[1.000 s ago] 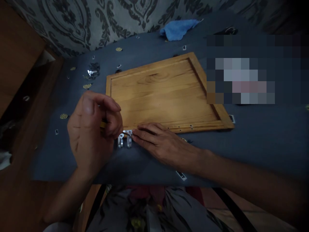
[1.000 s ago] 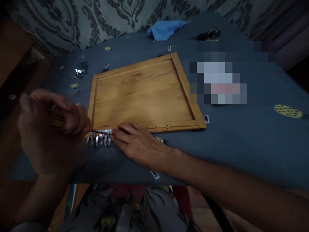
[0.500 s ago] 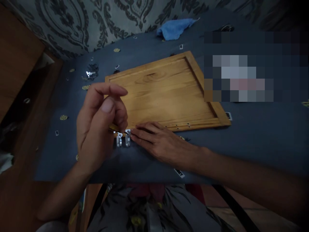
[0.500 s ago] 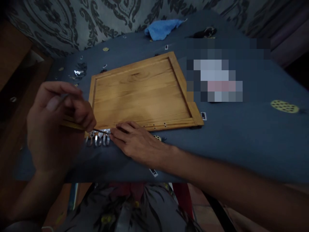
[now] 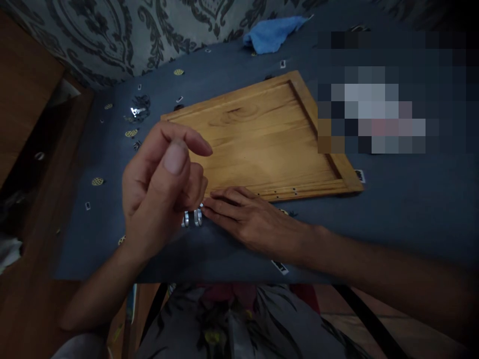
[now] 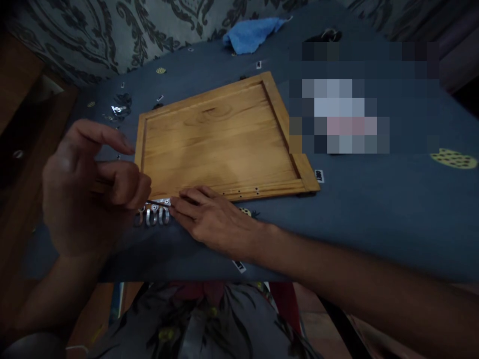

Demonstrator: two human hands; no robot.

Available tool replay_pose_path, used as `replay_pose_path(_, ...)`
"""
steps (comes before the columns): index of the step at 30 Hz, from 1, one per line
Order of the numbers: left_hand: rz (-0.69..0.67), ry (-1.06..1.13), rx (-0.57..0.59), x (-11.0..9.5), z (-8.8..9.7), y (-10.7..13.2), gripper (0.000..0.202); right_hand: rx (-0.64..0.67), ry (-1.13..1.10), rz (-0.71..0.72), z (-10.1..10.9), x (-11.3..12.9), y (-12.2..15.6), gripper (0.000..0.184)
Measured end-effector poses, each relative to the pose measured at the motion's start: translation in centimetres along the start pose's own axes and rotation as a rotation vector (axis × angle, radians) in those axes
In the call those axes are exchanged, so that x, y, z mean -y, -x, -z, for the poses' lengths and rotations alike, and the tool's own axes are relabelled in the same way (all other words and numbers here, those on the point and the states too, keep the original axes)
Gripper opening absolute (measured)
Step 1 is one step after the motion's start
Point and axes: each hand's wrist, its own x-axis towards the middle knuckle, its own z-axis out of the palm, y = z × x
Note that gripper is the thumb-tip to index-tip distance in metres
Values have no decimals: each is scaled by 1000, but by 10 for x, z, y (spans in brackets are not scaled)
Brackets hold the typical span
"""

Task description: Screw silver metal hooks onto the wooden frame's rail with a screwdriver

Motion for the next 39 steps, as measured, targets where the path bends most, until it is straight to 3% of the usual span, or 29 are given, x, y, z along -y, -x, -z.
replay_pose_path(4,66,-6,202,-5,8,-3,18,-16,-11,-1,-2,0,1,33)
replay_pose_path(9,135,-66,262,-7,18,-3,16,-36,-22,12,-2,0,1,31)
replay_pose_path(13,66,-76,136,-6,15,0,17,-22,19,6,0,0,0,32)
replay_pose_path(19,-162,-55,-114,3,0,7,26,-22,-4,3,2,1,-1,34)
replay_pose_path(24,-75,-158,-216,-6,-8,4,32,9,-8,-12,4,2,-1,34)
replay_pose_path(27,-94,-225,-294,-16,-13,1,36,2,-3,-12,4,1,-1,34)
replay_pose_path(34,-66,-246,-289,-15,-11,5,44,-26,-7,-1,1,1,0,34)
replay_pose_path(39,-162,-188,-283,-4,-7,6,45,12,-16,-17,1,2,0,36)
